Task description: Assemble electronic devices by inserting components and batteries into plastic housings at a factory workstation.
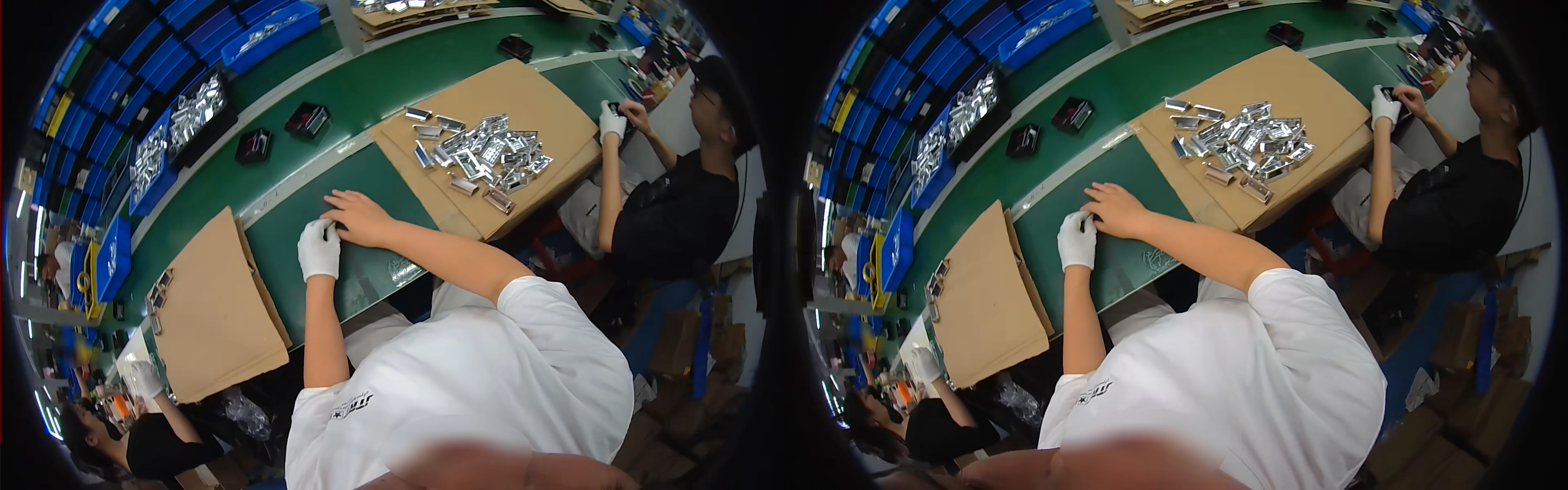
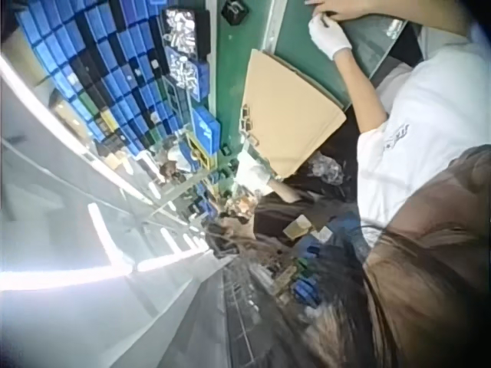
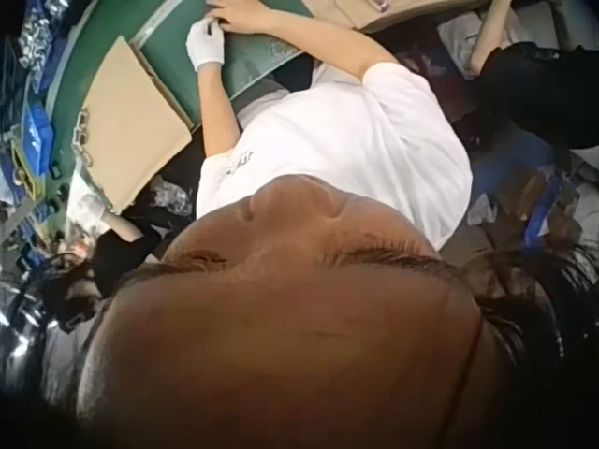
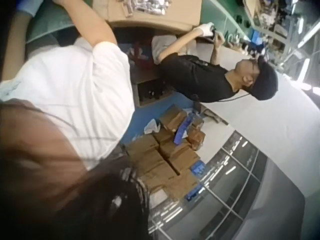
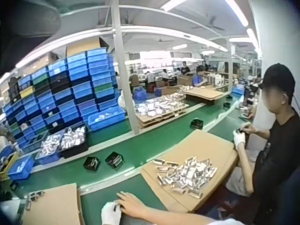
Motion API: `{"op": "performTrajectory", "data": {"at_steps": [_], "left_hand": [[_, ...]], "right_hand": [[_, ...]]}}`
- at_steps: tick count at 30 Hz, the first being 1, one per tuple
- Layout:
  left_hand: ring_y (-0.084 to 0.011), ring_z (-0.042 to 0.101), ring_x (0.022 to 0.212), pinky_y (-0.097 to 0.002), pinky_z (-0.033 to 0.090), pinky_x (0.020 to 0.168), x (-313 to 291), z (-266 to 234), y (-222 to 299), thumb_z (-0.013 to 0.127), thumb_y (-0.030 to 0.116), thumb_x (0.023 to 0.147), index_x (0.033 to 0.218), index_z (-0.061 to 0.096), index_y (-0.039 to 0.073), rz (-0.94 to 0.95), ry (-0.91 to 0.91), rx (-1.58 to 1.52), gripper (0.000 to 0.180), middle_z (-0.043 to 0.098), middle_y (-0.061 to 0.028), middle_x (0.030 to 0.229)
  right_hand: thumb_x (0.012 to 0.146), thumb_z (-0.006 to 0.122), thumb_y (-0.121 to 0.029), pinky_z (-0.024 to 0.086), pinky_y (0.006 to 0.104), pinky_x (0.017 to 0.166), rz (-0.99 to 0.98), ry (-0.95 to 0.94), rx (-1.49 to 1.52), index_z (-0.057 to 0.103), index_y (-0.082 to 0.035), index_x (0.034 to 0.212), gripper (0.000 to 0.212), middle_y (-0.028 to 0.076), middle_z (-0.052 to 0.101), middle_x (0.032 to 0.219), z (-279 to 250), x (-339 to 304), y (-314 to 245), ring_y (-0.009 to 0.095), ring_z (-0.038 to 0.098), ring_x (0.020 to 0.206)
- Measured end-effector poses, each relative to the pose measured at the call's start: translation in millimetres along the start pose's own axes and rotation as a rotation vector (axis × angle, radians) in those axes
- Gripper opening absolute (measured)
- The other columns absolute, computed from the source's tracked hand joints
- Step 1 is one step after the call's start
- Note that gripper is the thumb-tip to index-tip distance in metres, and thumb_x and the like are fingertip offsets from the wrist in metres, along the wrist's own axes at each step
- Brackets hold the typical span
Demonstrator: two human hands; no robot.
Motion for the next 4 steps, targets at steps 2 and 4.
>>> {"op": "performTrajectory", "data": {"at_steps": [2,4], "left_hand": [[-0.0348,0.068,0.086,-0.0412,0.054,0.078,-0.8,1.9,-2.0,0.065,0.011,0.084,0.097,0.075,0.005,-0.009,0.017,-0.007,0.017,0.073,-0.0130,0.099],[-0.0344,0.068,0.086,-0.0410,0.055,0.079,-0.7,3.3,-2.4,0.066,0.011,0.084,0.098,0.075,0.005,-0.017,0.034,-0.012,0.017,0.073,-0.0131,0.099]], "right_hand": [[0.086,0.068,-0.026,0.031,0.0422,0.118,-0.015,-0.024,0.007,0.064,-0.017,0.130,0.045,0.011,0.050,0.150,-0.6,2.6,0.7,0.030,0.041,0.144],[0.086,0.068,-0.027,0.031,0.0423,0.118,-0.031,-0.047,0.015,0.064,-0.016,0.130,0.045,0.011,0.050,0.150,-3.3,2.6,1.6,0.030,0.040,0.144]]}}
Point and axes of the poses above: each hand's wrist, its own x-axis towards the middle knuckle, its own z-axis out of the palm, y = z × x, the point moved 2 cm from there along x, towards the middle knuckle
